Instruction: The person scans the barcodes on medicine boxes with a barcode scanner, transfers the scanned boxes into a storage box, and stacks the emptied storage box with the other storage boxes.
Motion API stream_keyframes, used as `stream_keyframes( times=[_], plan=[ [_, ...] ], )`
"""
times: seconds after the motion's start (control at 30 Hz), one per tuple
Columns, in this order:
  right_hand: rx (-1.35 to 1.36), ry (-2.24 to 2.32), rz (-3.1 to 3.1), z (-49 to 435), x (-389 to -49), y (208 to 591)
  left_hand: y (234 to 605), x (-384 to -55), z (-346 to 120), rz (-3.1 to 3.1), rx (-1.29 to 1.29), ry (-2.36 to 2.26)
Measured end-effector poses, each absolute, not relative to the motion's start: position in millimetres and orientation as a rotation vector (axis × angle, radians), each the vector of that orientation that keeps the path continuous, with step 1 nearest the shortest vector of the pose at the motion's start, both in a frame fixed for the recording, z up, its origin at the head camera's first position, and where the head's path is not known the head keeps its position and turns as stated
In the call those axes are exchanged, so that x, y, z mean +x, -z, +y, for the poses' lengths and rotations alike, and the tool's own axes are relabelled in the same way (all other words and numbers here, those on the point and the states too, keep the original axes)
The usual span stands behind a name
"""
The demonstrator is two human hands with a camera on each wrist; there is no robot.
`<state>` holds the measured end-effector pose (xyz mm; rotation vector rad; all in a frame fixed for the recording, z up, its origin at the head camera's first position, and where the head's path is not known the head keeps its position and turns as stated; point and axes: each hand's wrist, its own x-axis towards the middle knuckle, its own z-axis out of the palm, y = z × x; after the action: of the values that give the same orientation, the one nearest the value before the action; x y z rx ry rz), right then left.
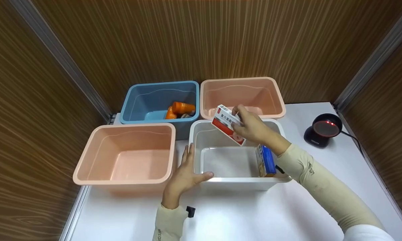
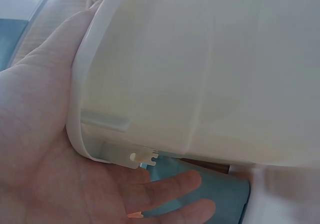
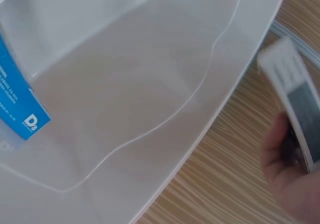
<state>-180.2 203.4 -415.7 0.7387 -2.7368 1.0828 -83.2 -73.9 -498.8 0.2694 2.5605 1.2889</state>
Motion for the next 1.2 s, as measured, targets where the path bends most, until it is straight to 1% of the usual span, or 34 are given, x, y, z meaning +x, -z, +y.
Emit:
stream_keyframes(
  times=[0.27,0.43,0.67,1.2],
  plan=[
    [0.812,-0.962,-2.456,210,-175,410,500,-83,-74,2.575,0.288,-1.287],
    [0.812,-1.028,-2.450,215,-168,400,500,-84,-73,2.576,0.298,-1.291],
    [0.704,-1.115,-2.554,225,-160,387,500,-84,-75,2.589,0.294,-1.278],
    [0.739,-1.128,-2.400,263,-127,382,498,-82,-74,2.601,0.271,-1.237]
  ],
)
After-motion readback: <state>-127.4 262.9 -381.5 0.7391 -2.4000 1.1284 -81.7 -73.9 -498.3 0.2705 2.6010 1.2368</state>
